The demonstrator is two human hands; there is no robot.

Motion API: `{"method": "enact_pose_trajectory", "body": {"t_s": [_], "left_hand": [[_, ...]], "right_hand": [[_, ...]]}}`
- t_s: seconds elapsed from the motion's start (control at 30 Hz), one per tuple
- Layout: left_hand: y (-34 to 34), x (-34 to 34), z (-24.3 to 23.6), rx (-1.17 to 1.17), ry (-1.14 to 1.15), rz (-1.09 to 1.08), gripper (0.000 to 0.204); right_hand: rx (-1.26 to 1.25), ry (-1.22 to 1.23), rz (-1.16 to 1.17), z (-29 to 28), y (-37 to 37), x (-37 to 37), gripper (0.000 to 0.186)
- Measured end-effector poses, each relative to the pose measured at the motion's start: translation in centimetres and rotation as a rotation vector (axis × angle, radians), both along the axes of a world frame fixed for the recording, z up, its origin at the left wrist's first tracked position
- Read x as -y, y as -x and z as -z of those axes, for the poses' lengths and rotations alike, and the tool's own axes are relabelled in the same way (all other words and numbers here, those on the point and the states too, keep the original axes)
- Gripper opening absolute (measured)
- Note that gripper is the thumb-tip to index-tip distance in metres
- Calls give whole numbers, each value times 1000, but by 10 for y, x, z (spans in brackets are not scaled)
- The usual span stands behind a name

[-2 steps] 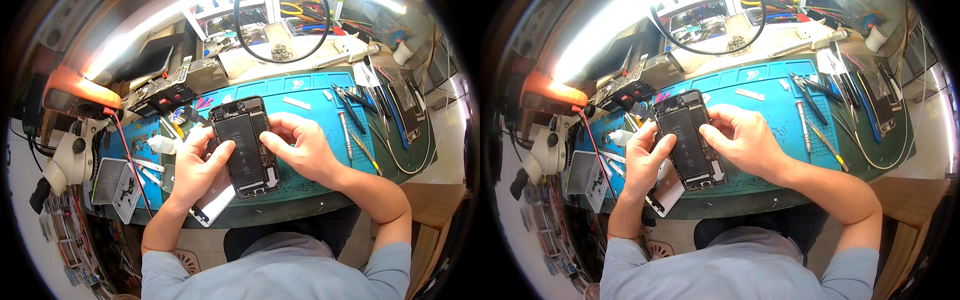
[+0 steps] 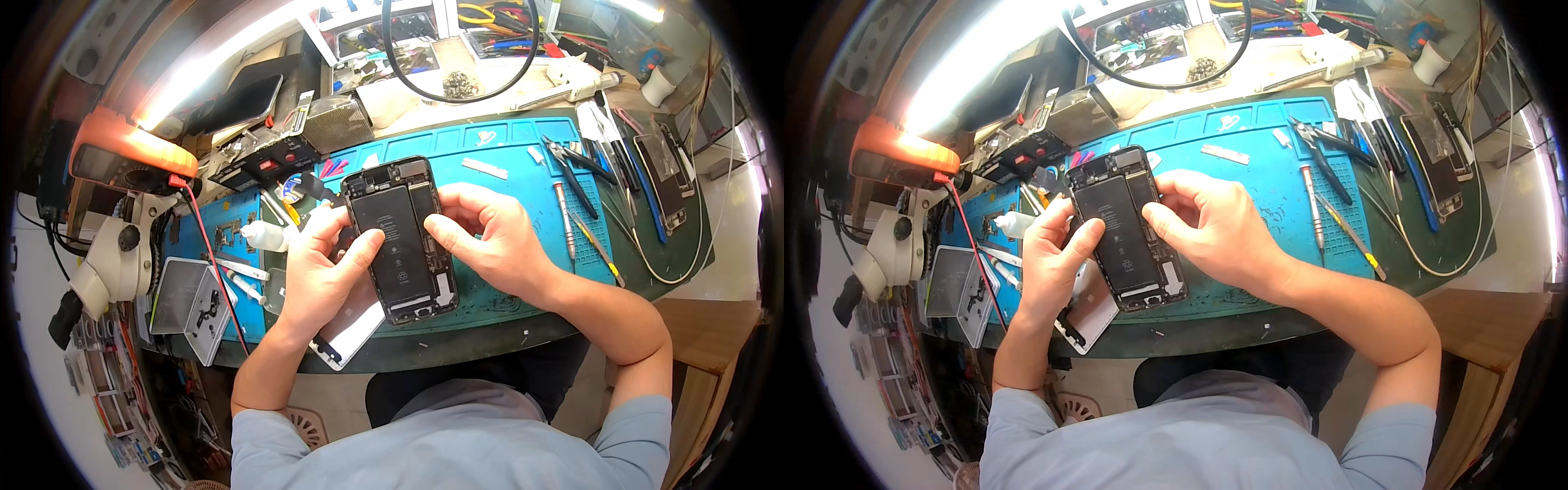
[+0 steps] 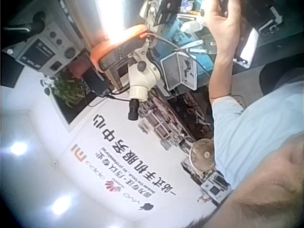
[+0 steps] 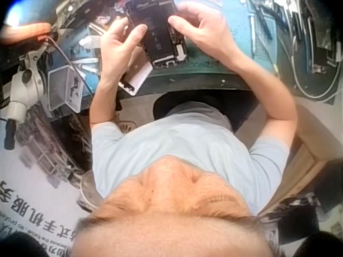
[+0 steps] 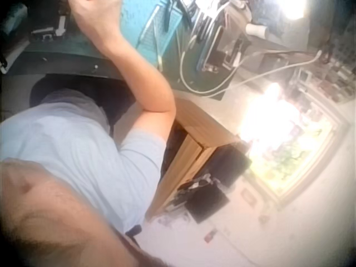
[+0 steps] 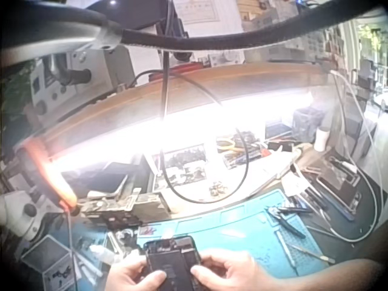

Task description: The person disassembles a white smartphone, using a screwdriver to remove screws and a prying tool to separate the screen assembly. They then transfer internal components, including the battery and camera module, to a black smartphone chassis. The person carefully aligns and connects the battery and camera ribbon cables inside the black chassis.

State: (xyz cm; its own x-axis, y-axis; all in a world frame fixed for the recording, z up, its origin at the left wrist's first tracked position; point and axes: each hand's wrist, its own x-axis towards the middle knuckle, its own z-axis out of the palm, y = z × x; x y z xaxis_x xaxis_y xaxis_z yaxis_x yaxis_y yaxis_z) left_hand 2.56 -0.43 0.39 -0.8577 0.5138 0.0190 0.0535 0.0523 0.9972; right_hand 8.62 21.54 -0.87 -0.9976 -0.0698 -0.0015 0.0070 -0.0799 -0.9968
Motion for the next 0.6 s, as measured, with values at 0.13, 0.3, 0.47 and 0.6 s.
{"method": "enact_pose_trajectory", "body": {"t_s": [0.13, 0.3, 0.47, 0.6], "left_hand": [[0, -1, 0, 17, 7, -3, 28], [0, 1, -1, 16, 37, -9, 29], [0, 0, -1, 25, 31, -5, 29], [0, 0, -2, 25, 46, -4, 29]], "right_hand": [[-5, -12, 2, 1, 0, -1, 21], [3, -28, 8, 1, 0, 0, 21], [-4, -24, 8, 1, 1, -1, 21], [-10, -20, 11, 1, 1, 0, 21]]}}
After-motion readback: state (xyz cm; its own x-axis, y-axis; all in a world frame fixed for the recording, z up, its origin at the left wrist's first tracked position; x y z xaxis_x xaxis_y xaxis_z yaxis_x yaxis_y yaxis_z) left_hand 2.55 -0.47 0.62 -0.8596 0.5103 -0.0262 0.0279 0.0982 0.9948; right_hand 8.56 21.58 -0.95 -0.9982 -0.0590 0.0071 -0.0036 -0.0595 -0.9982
